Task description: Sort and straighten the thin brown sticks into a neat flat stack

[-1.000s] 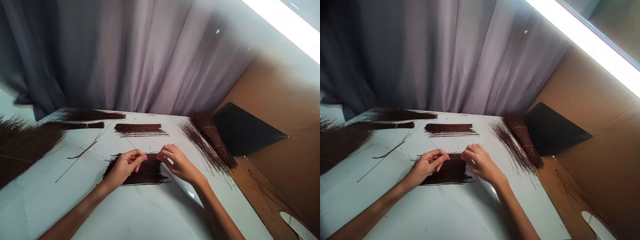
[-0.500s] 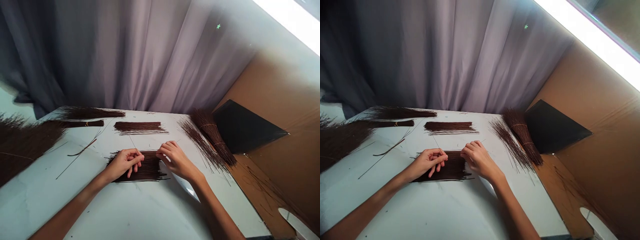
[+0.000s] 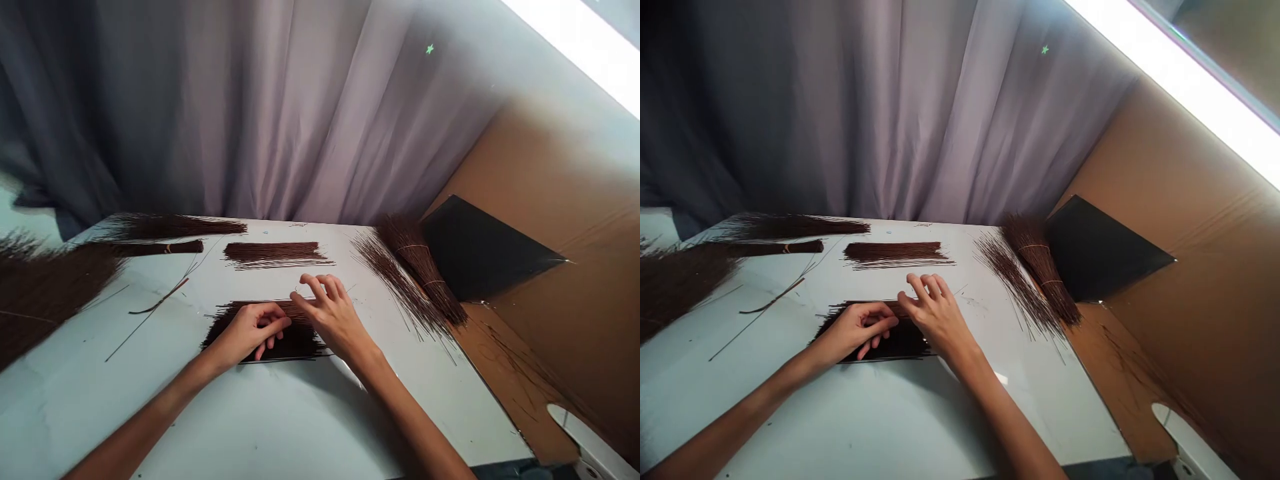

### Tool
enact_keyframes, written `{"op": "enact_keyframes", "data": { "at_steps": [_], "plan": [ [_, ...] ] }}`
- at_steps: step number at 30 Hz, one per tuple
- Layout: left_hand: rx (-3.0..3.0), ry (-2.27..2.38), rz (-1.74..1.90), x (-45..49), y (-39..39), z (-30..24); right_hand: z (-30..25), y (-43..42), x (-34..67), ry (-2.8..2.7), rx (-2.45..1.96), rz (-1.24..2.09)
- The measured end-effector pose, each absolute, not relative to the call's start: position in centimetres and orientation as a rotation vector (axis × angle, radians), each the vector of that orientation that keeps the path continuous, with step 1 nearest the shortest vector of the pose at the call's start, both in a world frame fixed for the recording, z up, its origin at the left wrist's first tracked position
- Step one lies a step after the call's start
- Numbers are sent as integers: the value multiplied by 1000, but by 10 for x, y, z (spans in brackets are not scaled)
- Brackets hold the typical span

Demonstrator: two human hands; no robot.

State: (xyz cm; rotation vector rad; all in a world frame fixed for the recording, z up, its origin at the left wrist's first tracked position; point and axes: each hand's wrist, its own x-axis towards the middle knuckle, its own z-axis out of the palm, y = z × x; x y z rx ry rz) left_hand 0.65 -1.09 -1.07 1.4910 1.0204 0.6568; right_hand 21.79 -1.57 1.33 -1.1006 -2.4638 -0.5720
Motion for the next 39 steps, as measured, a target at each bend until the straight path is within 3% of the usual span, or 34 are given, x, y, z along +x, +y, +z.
{"op": "enact_keyframes", "data": {
  "at_steps": [16, 25, 33, 39],
  "plan": [
    [1589, 1092, 699, 5, -9, -14, -6, -5, 231, -2477, -1198, -484],
    [1370, 996, 864, 3, -9, -2, 8, -21, 220, -1967, -1217, 54],
    [1133, 1044, 1203, 13, -12, -3, -25, -42, 172, -2116, -1308, 183],
    [1088, 1001, 1199, 10, -11, 1, -12, -39, 182, -1955, -1195, 634]
  ]
}}
